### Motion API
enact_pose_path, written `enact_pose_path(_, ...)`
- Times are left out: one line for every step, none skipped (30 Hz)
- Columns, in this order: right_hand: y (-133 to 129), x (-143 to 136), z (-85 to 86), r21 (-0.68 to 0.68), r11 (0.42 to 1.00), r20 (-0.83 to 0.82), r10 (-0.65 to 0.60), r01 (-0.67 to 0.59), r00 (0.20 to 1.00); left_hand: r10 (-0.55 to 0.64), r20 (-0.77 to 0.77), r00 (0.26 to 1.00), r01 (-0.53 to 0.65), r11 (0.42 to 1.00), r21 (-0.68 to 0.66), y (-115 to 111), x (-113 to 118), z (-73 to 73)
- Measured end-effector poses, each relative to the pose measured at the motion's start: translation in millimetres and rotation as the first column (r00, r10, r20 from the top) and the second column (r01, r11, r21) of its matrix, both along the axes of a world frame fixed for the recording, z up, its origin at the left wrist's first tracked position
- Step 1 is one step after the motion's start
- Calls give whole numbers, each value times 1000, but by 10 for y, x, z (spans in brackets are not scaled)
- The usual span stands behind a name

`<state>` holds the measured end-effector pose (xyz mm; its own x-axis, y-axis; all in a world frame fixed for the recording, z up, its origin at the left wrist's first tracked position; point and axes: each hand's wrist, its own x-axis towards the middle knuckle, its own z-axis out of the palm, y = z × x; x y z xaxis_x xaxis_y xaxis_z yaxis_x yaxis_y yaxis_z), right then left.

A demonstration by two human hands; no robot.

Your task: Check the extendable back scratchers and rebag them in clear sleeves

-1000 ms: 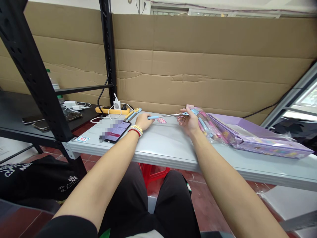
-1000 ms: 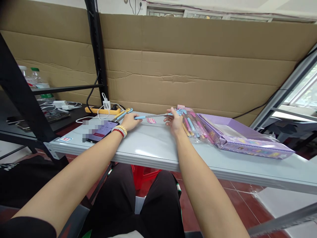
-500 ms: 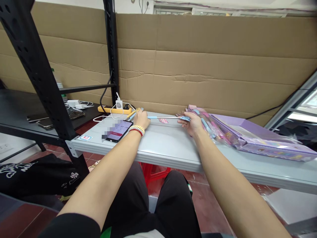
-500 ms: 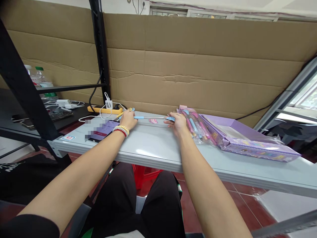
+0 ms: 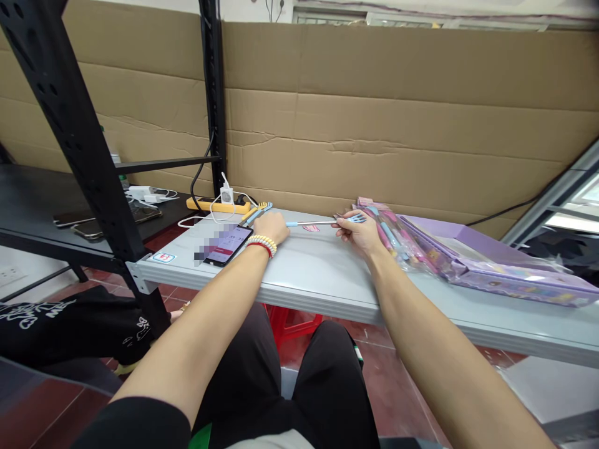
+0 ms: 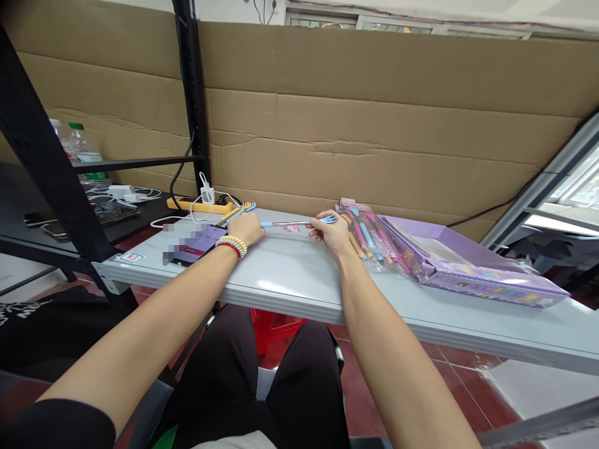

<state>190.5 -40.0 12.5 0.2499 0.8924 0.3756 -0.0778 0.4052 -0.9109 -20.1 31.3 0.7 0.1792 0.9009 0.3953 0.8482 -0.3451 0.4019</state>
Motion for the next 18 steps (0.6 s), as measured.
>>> enact_pose_path(-2, -6, 1, 19, 1000, 5, 13, -13, 1000, 32, -53, 998, -31, 999, 9, -30, 9, 28)
enact_pose_path(-4, -12, 2, 34, 999, 11, 24, -24, 1000, 60, -104, 993, -58, 998, 22, -62, 19, 58)
enact_pose_path(-5, -18, 1, 44, 998, 19, 32, -33, 999, 79, -146, 986, -75, 997, 32, -94, 30, 88)
enact_pose_path(-3, -25, -2, 51, 998, 29, 37, -39, 999, 81, -167, 983, -75, 996, 39, -126, 42, 116)
enact_pose_path(0, -32, -7, 57, 998, 42, 39, -41, 998, 79, -181, 980, -73, 997, 40, -157, 55, 143)
enact_pose_path(6, -40, -13, 65, 997, 57, 38, -42, 998, 78, -194, 978, -72, 997, 38, -188, 69, 167)
enact_pose_path(14, -49, -21, 75, 996, 72, 36, -42, 997, 79, -206, 975, -73, 997, 35, -218, 83, 189)
enact_pose_path(22, -59, -29, 85, 995, 86, 36, -44, 996, 80, -218, 973, -74, 997, 34, -247, 97, 209)
enact_pose_path(30, -68, -37, 94, 994, 97, 38, -47, 995, 80, -227, 971, -75, 997, 33, -274, 110, 226)
enact_pose_path(37, -76, -44, 103, 993, 105, 40, -51, 994, 81, -234, 969, -75, 997, 33, -300, 123, 241)
enact_pose_path(43, -83, -48, 109, 993, 108, 43, -54, 993, 81, -238, 968, -75, 997, 33, -324, 134, 255)
enact_pose_path(47, -87, -50, 114, 992, 108, 44, -57, 993, 80, -241, 967, -75, 997, 32, -345, 145, 268)
enact_pose_path(49, -89, -49, 119, 991, 106, 46, -59, 993, 78, -243, 967, -73, 997, 29, -364, 155, 280)
enact_pose_path(49, -87, -46, 126, 990, 105, 48, -61, 993, 75, -243, 967, -71, 997, 27, -382, 164, 291)
enact_pose_path(47, -84, -40, 133, 989, 105, 53, -67, 993, 73, -241, 968, -68, 997, 30, -398, 173, 302)
enact_pose_path(45, -79, -33, 138, 987, 106, 61, -76, 992, 71, -239, 968, -64, 997, 37, -412, 182, 312)
enact_pose_path(42, -74, -25, 141, 986, 109, 72, -87, 991, 71, -237, 969, -63, 997, 44, -426, 191, 322)
enact_pose_path(39, -70, -16, 141, 985, 112, 82, -97, 990, 73, -235, 969, -63, 997, 49, -438, 199, 330)
